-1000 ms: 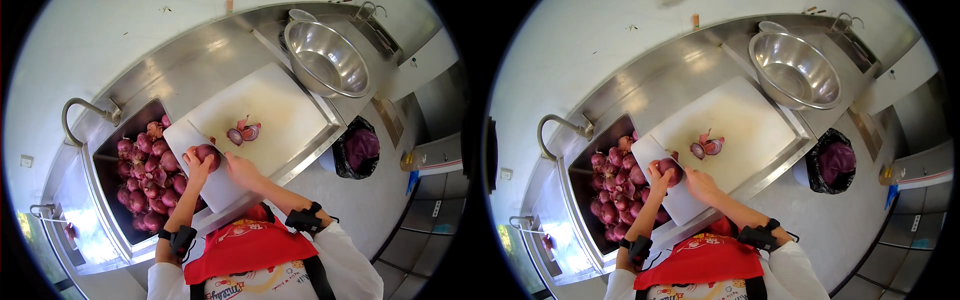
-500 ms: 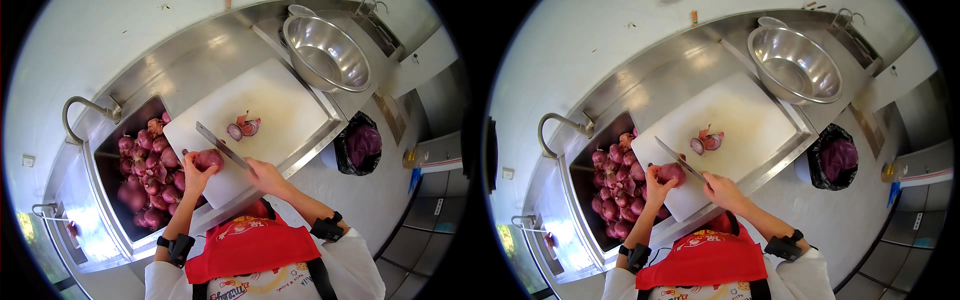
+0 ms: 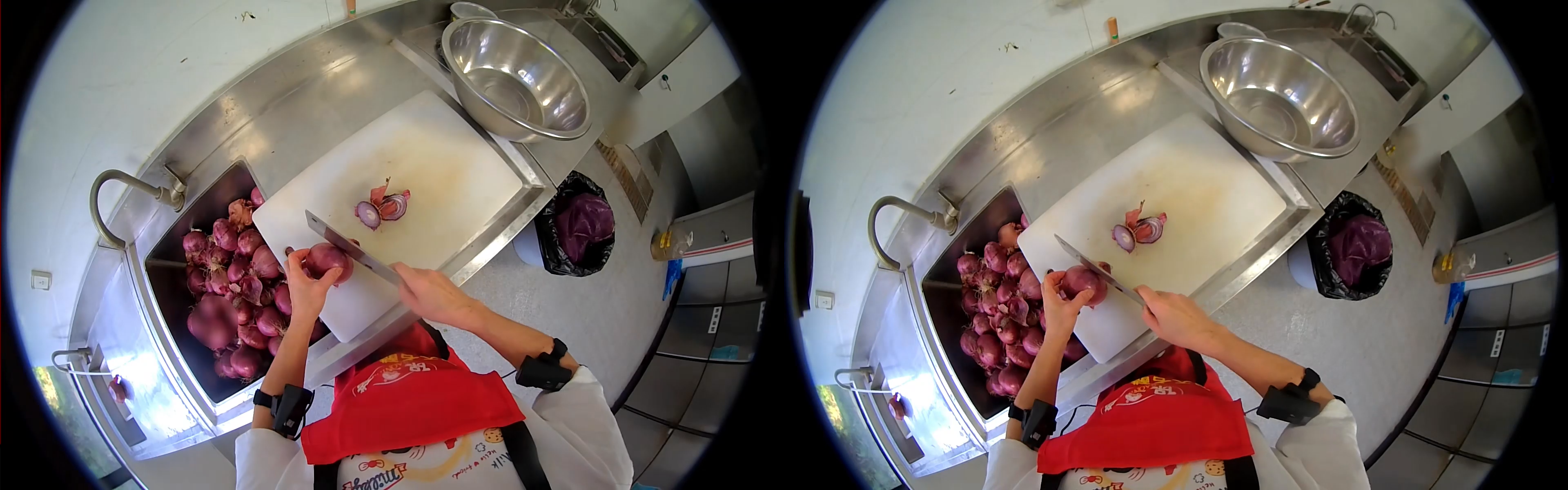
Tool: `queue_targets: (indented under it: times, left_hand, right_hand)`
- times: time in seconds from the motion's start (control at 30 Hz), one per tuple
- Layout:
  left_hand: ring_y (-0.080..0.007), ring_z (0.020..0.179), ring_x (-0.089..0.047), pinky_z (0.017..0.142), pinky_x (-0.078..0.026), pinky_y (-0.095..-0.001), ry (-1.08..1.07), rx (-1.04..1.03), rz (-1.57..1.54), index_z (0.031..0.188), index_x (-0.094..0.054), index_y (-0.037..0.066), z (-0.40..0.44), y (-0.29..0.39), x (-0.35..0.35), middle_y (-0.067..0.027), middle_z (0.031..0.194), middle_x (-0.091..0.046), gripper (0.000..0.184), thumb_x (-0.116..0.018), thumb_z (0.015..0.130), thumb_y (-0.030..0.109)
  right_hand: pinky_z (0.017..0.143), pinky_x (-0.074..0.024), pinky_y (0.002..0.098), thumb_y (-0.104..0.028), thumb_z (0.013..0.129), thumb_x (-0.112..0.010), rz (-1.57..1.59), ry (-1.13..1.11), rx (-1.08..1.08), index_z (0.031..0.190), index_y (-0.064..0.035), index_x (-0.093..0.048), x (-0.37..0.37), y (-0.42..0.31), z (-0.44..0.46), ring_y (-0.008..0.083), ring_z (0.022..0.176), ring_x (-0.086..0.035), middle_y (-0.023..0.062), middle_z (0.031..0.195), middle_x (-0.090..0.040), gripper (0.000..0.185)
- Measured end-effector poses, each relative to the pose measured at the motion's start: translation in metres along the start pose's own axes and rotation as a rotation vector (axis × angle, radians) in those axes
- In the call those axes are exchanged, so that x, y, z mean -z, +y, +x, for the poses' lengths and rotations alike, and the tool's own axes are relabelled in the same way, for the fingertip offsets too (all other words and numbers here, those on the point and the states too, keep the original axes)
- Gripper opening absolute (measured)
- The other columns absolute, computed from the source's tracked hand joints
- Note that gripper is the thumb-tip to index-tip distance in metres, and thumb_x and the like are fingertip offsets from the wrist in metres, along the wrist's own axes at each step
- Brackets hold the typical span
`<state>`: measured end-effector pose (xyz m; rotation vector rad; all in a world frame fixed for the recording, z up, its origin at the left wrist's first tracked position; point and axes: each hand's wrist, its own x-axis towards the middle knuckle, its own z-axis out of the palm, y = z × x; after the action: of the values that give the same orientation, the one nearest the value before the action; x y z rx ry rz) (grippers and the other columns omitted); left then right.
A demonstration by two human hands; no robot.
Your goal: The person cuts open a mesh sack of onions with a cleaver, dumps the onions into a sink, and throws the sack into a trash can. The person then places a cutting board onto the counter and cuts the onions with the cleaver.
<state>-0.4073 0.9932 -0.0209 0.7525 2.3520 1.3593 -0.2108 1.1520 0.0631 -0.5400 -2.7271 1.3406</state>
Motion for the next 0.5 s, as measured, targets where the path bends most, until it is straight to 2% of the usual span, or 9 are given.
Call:
queue_targets:
  times: [0.07, 0.13, 0.27, 0.37, 0.47, 0.5]
  left_hand:
    - [-0.0261, 0.091, -0.05, 0.079, -0.044, -0.0352, -0.008, -0.018, 0.062, 0.11, -0.046, 0.001, 0.0, 0.005, 0.001, -0.0142, 0.106, -0.046, 0.064, -0.082, 0.061, 0.021]
    - [-0.0263, 0.092, -0.05, 0.078, -0.044, -0.0351, -0.004, 0.006, -0.004, 0.11, -0.046, 0.002, 0.001, -0.003, -0.001, -0.0142, 0.106, -0.047, 0.064, -0.082, 0.061, 0.022]
    - [-0.0264, 0.095, -0.049, 0.078, -0.044, -0.0346, 0.006, 0.047, -0.07, 0.11, -0.047, 0.003, 0.003, -0.004, 0.003, -0.0135, 0.107, -0.047, 0.064, -0.083, 0.061, 0.021]
    - [-0.025, 0.096, -0.049, 0.079, -0.044, -0.0341, -0.002, 0.028, 0.009, 0.112, -0.046, 0.003, -0.003, 0.014, 0.005, -0.0121, 0.107, -0.047, 0.064, -0.082, 0.061, 0.019]
    - [-0.0231, 0.096, -0.049, 0.08, -0.045, -0.0332, 0.005, 0.034, -0.167, 0.114, -0.045, 0.004, -0.01, -0.004, 0.005, -0.0101, 0.108, -0.046, 0.066, -0.082, 0.062, 0.017]
    - [-0.0215, 0.101, -0.049, 0.081, -0.045, -0.0328, -0.02, 0.074, -0.266, 0.119, -0.043, 0.005, -0.015, -0.015, 0.007, -0.0089, 0.115, -0.045, 0.067, -0.08, 0.062, 0.012]
  right_hand:
    - [0.065, -0.0479, 0.0454, -0.008, 0.084, -0.048, 0.0, -0.041, -0.019, 0.111, -0.001, -0.046, 0.001, -0.002, 0.008, 0.0405, 0.075, -0.059, 0.0227, 0.081, -0.06, 0.028]
    - [0.065, -0.0474, 0.0463, -0.008, 0.083, -0.048, -0.013, -0.09, -0.025, 0.109, -0.0004, -0.045, 0.0, -0.002, 0.016, 0.0409, 0.074, -0.059, 0.0229, 0.08, -0.059, 0.027]
    - [0.063, -0.0465, 0.0471, -0.009, 0.083, -0.048, -0.008, -0.04, 0.015, 0.105, -0.0006, -0.045, -0.016, 0.006, 0.033, 0.0414, 0.072, -0.059, 0.0233, 0.077, -0.059, 0.023]
    - [0.062, -0.0462, 0.047, -0.01, 0.084, -0.047, -0.067, -0.02, 0.003, 0.105, -0.0017, -0.045, -0.047, 0.014, 0.051, 0.0413, 0.072, -0.059, 0.0229, 0.075, -0.059, 0.023]
    - [0.06, -0.0462, 0.0478, -0.012, 0.084, -0.048, -0.086, 0.004, -0.002, 0.104, -0.0026, -0.045, -0.061, 0.016, 0.066, 0.0414, 0.07, -0.058, 0.0221, 0.073, -0.059, 0.022]
    - [0.06, -0.0464, 0.0486, -0.012, 0.084, -0.048, -0.074, 0.019, -0.02, 0.102, -0.0025, -0.044, -0.061, 0.016, 0.061, 0.0415, 0.069, -0.058, 0.0217, 0.072, -0.059, 0.021]
